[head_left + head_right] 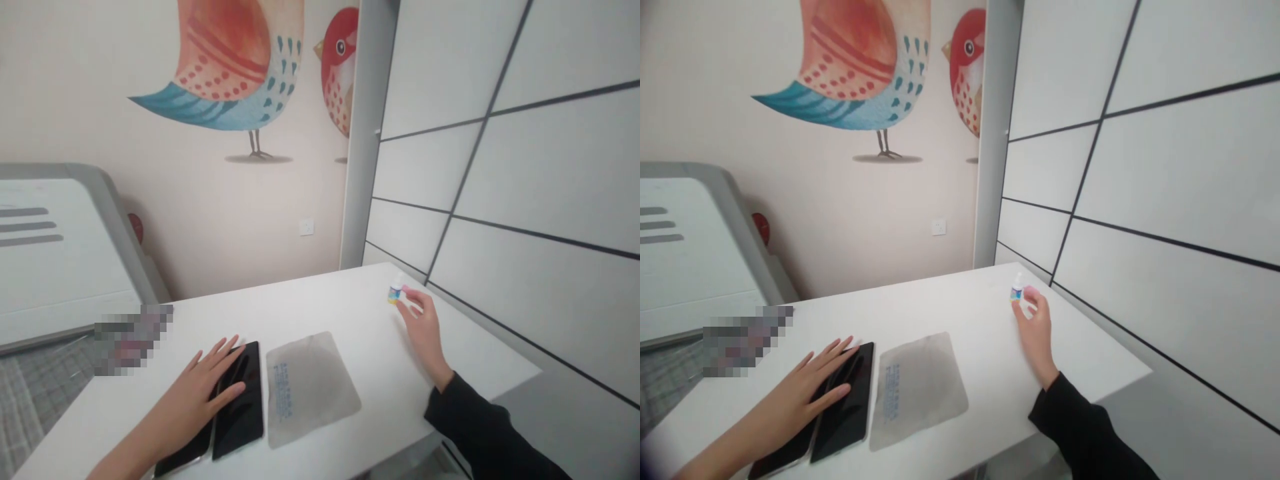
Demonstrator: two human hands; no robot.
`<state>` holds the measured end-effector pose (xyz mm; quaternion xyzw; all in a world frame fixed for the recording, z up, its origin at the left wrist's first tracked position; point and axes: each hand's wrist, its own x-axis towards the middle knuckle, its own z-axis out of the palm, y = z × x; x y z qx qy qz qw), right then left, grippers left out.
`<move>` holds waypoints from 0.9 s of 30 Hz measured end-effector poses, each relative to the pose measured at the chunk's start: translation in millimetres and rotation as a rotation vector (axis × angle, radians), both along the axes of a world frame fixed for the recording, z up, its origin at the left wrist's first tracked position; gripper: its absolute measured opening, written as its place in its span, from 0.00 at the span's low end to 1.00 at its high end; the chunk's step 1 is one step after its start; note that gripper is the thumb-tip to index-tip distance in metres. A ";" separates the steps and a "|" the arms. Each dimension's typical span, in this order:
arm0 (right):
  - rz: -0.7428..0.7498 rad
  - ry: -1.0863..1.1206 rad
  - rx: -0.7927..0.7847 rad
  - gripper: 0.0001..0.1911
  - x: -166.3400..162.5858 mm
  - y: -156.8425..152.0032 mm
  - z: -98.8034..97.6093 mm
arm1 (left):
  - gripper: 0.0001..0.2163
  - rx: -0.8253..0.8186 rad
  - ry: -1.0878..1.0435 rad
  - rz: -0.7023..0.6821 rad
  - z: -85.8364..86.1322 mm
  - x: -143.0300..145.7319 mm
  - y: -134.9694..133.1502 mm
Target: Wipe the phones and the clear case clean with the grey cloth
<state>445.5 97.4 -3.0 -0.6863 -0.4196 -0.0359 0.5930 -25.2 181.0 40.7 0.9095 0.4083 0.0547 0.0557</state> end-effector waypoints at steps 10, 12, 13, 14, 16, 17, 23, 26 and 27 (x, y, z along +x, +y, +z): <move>0.251 0.331 -0.085 0.19 23.2 42.8 9.8 | 0.23 0.014 -0.218 0.200 -40.2 -69.2 -0.4; 0.425 0.417 -0.098 0.18 5.1 37.5 11.9 | 0.25 0.019 -0.168 0.201 -43.7 -66.8 -6.9; 0.518 0.459 -0.101 0.18 -6.7 32.5 14.0 | 0.26 0.021 -0.142 0.204 -43.9 -63.8 -9.6; 0.612 0.499 -0.104 0.18 -19.7 26.2 16.9 | 0.27 0.018 -0.119 0.207 -43.2 -60.4 -11.8; 0.778 0.566 -0.112 0.19 -47.3 11.8 24.2 | 0.29 -0.003 -0.089 0.217 -39.9 -54.2 -15.0; 0.848 0.593 -0.120 0.20 -60.6 4.7 28.2 | 0.29 -0.016 -0.083 0.228 -37.8 -52.0 -16.2; 1.087 0.627 -0.170 0.30 -109.3 -18.5 43.6 | 0.30 -0.072 -0.147 0.273 -30.3 -50.0 -20.2; 1.119 0.541 -0.214 0.31 -111.6 -20.0 42.7 | 0.29 -0.046 -0.205 0.267 -29.1 -49.8 -21.2; 1.117 0.497 -0.235 0.31 -110.6 -20.2 42.1 | 0.28 -0.042 -0.214 0.269 -28.8 -49.3 -21.5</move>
